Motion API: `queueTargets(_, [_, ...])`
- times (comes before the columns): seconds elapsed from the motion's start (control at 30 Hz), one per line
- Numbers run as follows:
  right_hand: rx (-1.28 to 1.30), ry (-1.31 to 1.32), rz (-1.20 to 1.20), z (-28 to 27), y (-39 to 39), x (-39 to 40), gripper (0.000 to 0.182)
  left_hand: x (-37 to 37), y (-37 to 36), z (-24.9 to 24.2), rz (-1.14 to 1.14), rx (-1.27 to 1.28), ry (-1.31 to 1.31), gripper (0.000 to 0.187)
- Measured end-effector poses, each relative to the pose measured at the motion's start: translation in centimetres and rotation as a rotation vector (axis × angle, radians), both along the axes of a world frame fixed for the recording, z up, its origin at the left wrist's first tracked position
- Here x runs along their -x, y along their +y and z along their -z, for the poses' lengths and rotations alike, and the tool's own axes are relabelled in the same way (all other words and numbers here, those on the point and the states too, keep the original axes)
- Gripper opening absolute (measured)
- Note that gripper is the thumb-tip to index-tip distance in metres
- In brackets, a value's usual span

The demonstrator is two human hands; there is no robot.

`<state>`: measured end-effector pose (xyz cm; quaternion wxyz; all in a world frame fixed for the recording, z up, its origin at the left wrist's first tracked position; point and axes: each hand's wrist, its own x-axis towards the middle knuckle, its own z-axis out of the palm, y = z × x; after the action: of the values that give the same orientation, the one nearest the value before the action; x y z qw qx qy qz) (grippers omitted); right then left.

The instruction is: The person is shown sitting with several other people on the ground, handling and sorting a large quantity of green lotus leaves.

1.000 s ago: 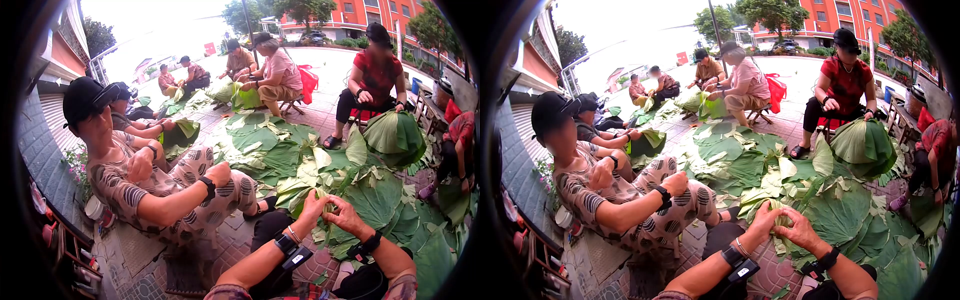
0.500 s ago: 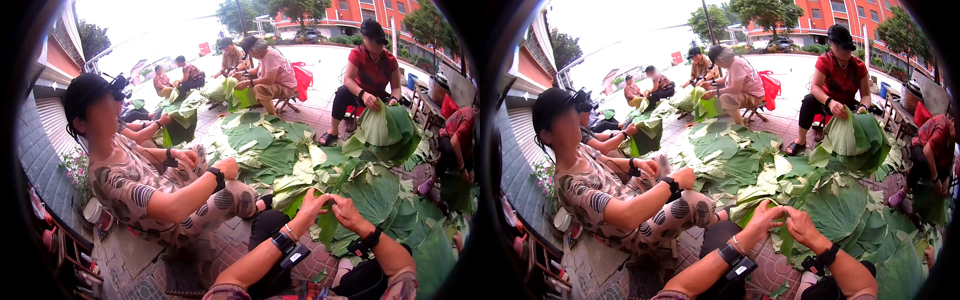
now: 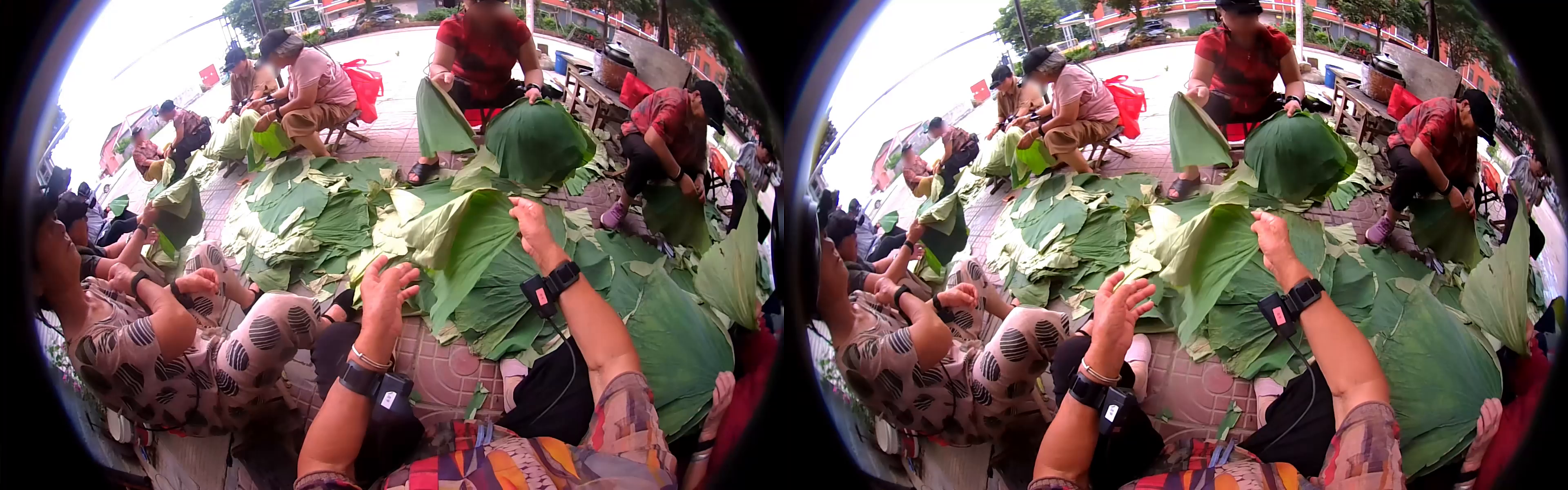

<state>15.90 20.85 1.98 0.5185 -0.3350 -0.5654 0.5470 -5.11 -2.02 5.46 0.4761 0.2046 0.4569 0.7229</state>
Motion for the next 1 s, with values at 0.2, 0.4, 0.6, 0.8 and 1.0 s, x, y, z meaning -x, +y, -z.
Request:
queueTargets(0.2, [0.030,0.202,0.334,2.0,4.9,-6.1,0.036,0.6,-0.8,-0.7,-0.128,-0.137,-0.029,0.051])
queueTargets(0.4, [0.326,-0.572,0.917,6.6,4.8,-8.6,0.048,1.5,-1.0,-0.7,-0.174,-0.137,-0.031,0.048])
queueTargets(0.6, [0.072,-0.618,0.621,4.5,1.9,-4.9,0.048,2.3,-1.4,-1.3,-0.277,-0.203,0.007,0.043])
queueTargets(0.8, [-0.187,-0.798,0.089,4.3,-1.7,0.0,0.041,4.0,-3.0,-1.8,-0.321,-0.241,-0.011,0.039])
queueTargets(1.0, [-0.327,-0.931,-0.277,7.0,-5.7,2.4,0.030,5.0,-3.9,-1.4,-0.348,-0.245,-0.023,0.033])
